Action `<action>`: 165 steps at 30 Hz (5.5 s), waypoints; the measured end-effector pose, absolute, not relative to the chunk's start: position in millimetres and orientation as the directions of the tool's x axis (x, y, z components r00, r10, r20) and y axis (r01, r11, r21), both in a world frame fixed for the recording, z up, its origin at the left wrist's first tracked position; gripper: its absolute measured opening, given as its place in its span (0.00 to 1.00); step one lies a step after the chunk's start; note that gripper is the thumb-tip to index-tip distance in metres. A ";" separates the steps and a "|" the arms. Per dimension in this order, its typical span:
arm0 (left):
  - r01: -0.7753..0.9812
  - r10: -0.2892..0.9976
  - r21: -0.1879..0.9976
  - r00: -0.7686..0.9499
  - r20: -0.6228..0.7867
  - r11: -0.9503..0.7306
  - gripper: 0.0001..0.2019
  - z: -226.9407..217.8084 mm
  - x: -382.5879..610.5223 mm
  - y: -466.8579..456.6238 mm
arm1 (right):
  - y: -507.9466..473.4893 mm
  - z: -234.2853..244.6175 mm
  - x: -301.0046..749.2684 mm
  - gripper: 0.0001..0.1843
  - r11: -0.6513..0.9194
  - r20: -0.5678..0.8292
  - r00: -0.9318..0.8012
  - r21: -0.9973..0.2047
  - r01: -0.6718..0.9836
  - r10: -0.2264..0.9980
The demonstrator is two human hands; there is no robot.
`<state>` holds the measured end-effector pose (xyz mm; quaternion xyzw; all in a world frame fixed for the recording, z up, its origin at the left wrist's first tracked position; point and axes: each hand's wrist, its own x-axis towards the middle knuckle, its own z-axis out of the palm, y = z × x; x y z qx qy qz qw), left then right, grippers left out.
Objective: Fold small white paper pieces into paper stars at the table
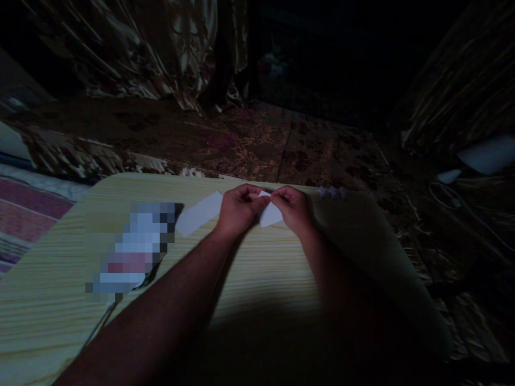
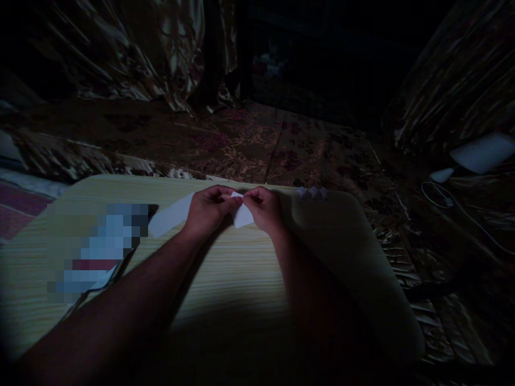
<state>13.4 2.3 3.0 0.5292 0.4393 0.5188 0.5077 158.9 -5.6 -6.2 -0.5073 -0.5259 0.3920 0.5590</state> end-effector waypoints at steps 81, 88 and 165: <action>-0.109 0.996 0.992 0.056 0.070 -0.064 0.12 -4.8 8.3 10.8 | -7.1 -3.0 157.4 0.10 0.114 0.117 0.060 -0.992 0.050 0.991; -0.110 0.995 0.991 0.045 0.086 -0.081 0.11 -5.0 8.2 11.6 | -7.1 -4.1 158.7 0.10 0.136 0.140 0.063 -0.989 0.063 0.988; -0.018 0.989 0.989 -0.010 0.146 -0.147 0.12 1.6 10.0 9.1 | -6.4 -0.6 163.2 0.15 0.138 0.139 -0.028 -0.990 -0.034 0.990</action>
